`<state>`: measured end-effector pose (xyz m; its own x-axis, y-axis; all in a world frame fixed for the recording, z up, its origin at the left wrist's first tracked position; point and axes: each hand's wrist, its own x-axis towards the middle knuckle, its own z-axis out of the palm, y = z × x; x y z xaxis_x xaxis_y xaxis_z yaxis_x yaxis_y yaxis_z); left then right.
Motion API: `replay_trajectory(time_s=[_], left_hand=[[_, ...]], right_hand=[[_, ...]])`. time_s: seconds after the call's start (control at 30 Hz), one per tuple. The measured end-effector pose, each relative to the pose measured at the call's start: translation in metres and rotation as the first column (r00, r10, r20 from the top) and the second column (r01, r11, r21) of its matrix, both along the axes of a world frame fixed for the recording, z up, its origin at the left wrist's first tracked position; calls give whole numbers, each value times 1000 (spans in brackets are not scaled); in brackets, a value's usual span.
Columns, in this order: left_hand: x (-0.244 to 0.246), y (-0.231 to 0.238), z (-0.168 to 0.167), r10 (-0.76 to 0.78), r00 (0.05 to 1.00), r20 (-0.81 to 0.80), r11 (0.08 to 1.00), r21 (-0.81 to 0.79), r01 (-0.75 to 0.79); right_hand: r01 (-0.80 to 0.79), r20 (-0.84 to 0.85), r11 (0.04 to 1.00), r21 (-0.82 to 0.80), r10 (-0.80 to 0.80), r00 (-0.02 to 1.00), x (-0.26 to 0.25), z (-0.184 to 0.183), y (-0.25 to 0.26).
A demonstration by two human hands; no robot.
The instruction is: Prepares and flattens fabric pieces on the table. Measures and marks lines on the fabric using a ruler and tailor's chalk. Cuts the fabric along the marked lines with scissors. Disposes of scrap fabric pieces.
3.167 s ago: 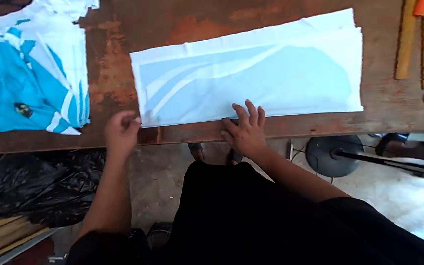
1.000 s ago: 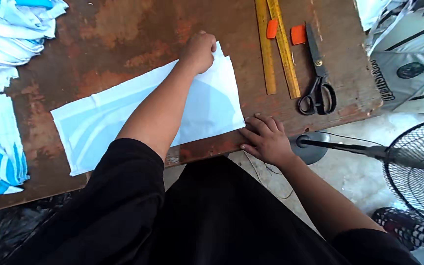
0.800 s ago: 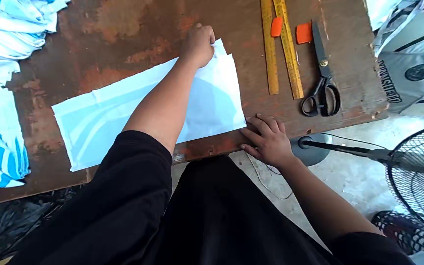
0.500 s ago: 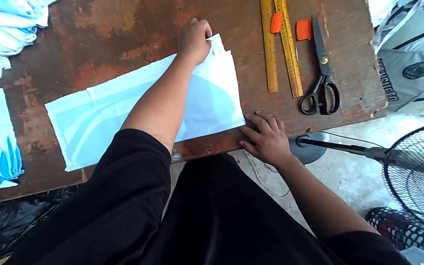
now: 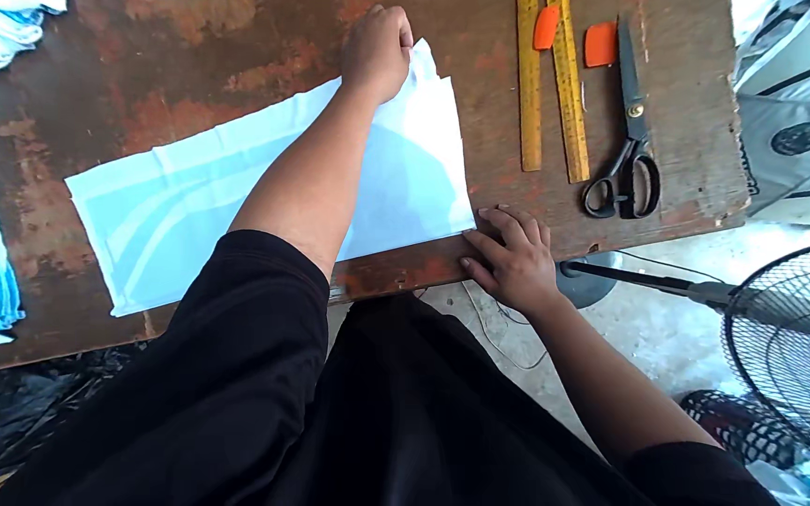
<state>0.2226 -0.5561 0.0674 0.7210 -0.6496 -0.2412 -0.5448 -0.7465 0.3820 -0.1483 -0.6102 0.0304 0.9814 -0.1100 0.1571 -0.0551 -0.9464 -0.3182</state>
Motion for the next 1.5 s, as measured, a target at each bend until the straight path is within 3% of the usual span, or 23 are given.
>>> replay_trajectory(time_s=[0.13, 0.27, 0.37, 0.47, 0.97, 1.13, 1.5], left_hand=[[-15, 14, 10, -21, 998, 60, 995, -100, 27], [-58, 80, 41, -104, 992, 75, 994, 34, 102], [-71, 139, 29, -93, 993, 75, 993, 82, 87], [-69, 160, 9, -139, 984, 111, 990, 13, 139], [-73, 67, -5, -363, 906, 219, 919, -76, 386], [-73, 72, 3, -326, 927, 183, 927, -130, 352], [-75, 82, 7, -298, 942, 155, 954, 23, 298]], right_hand=[[5, 9, 1000, 19, -5, 1000, -1, 1, 0], [29, 24, 999, 20, -29, 999, 0, 0, 2], [30, 46, 999, 16, -31, 998, -1, -2, 2], [21, 54, 1000, 12, -22, 998, -1, -2, 2], [32, 55, 999, -9, -31, 998, -1, -2, 4], [35, 63, 999, 3, -35, 997, -1, -4, 4], [12, 90, 999, -43, -8, 996, -1, -7, 1]])
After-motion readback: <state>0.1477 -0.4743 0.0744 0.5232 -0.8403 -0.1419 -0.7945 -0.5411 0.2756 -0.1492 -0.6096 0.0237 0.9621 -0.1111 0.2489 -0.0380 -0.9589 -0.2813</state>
